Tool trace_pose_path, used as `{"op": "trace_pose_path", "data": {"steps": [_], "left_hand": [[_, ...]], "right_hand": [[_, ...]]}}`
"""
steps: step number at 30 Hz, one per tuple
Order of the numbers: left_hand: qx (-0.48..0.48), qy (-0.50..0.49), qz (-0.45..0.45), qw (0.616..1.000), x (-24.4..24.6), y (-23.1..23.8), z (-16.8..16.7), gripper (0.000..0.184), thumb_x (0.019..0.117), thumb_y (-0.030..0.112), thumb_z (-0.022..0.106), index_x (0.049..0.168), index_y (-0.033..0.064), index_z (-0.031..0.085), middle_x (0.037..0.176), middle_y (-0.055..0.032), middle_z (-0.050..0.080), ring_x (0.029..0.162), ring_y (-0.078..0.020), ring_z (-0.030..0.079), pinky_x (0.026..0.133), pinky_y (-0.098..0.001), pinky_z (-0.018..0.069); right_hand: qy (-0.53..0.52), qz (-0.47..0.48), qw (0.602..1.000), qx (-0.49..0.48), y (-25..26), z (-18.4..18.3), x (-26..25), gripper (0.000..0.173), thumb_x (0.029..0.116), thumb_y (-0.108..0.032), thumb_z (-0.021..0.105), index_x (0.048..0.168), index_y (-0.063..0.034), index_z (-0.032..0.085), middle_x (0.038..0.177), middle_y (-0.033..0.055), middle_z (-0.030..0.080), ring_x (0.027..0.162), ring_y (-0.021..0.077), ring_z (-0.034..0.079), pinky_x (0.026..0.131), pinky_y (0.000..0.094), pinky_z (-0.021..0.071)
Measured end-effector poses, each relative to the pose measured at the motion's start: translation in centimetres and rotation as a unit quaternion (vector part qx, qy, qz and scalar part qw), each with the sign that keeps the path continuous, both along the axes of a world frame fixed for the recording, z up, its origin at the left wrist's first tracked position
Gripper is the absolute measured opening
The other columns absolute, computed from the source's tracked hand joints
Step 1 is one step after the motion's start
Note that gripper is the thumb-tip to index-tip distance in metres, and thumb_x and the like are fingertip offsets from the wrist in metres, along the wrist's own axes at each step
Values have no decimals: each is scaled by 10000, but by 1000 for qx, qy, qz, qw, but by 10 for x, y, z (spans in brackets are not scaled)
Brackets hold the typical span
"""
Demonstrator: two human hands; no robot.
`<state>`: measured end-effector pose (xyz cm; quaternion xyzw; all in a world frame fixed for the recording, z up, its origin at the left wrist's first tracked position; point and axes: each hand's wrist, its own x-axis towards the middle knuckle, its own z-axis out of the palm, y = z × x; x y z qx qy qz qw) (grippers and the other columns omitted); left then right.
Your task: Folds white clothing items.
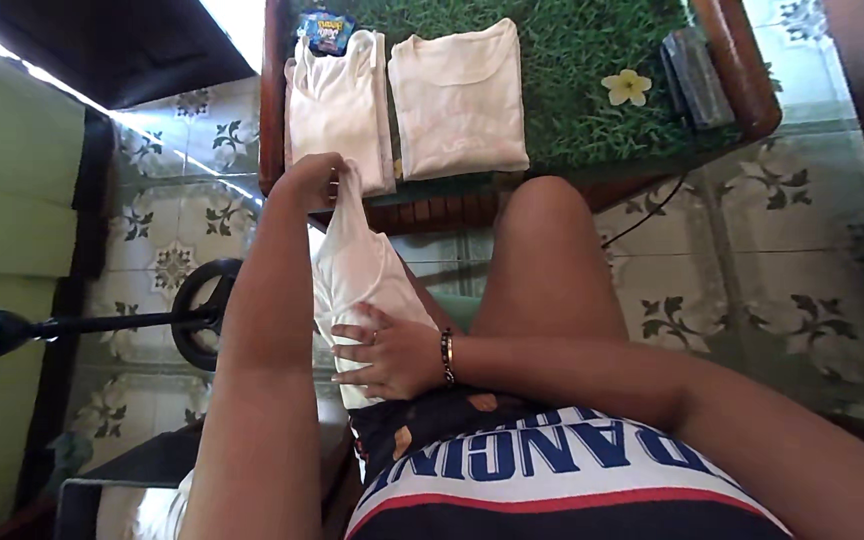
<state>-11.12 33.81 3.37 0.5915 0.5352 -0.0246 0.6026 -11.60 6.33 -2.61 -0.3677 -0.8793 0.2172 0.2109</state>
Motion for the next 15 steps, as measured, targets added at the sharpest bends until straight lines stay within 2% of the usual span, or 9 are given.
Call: {"op": "trace_pose_path", "data": {"steps": [2, 3, 5, 6, 8, 10, 11, 13, 15], "left_hand": [[-42, -93, 77, 992, -9, 2, -3, 235, 1063, 195, 384, 1188, 72, 541, 930, -37, 649, 779, -134, 645, 710, -331, 565], [-61, -140, 106, 983, -12, 4, -5, 210, 1074, 162, 355, 1198, 83, 507, 906, -20, 645, 740, -115, 644, 688, -306, 570], [-90, -219, 130, 963, -16, 7, -7, 278, 1070, 115, 314, 1327, 118, 421, 962, -18, 631, 721, -103, 625, 657, -281, 551], [-97, -256, 122, 954, -17, 8, -8, 305, 1065, 124, 306, 1350, 148, 413, 960, -6, 624, 704, -94, 610, 633, -269, 537], [-102, -300, 76, 945, -17, 9, -10, 294, 1069, 203, 351, 1347, 210, 446, 890, 45, 602, 674, -63, 586, 621, -233, 528], [-77, -303, -10, 950, -15, 12, -12, 367, 1075, 195, 395, 1441, 207, 386, 890, 62, 577, 724, -54, 593, 694, -237, 543], [-52, -292, -38, 954, -13, 13, -13, 426, 1048, 140, 428, 1469, 175, 373, 881, 49, 598, 731, -61, 617, 715, -256, 559], [0, -256, -87, 963, -8, 12, -11, 432, 994, 31, 468, 1420, 91, 441, 913, 11, 616, 762, -75, 624, 739, -283, 558], [58, -181, -173, 966, -3, 11, -3, 367, 983, -25, 464, 1340, 32, 527, 1051, -51, 618, 844, -93, 609, 779, -294, 536]], "right_hand": [[-2, 3, 1000, -3, 0, 0, 0, 420, 1040, -387, 497, 1419, -257, 625, 1531, 86, 524, 1511, 401, 309, 1210, 698, 120], [-5, 3, 1000, -1, 0, 0, 0, 421, 1041, -390, 492, 1419, -260, 624, 1529, 85, 527, 1509, 401, 314, 1209, 699, 122], [-7, 3, 1000, 0, 1, 0, -1, 424, 1042, -391, 485, 1423, -263, 620, 1528, 88, 527, 1507, 401, 318, 1209, 697, 122], [-9, 3, 1000, 0, 1, 0, -1, 425, 1042, -393, 483, 1425, -267, 617, 1529, 87, 526, 1508, 400, 316, 1210, 696, 118], [-8, 2, 1000, 3, 1, -1, -1, 425, 1038, -397, 492, 1422, -269, 621, 1528, 89, 526, 1507, 404, 315, 1208, 701, 115], [-5, 0, 1000, 11, 0, -2, -2, 420, 1037, -401, 494, 1413, -271, 629, 1522, 84, 534, 1503, 402, 325, 1206, 700, 128], [-5, 0, 1000, 11, 0, -1, -1, 418, 1038, -399, 495, 1411, -269, 630, 1524, 82, 532, 1504, 400, 323, 1206, 699, 128], [-7, 2, 1000, 7, 0, 1, 0, 416, 1041, -393, 494, 1414, -267, 627, 1532, 82, 523, 1509, 400, 314, 1206, 699, 128], [-1, -2, 1000, 13, -1, -2, 0, 413, 1045, -400, 487, 1411, -272, 629, 1533, 75, 524, 1508, 393, 318, 1208, 693, 133]]}}
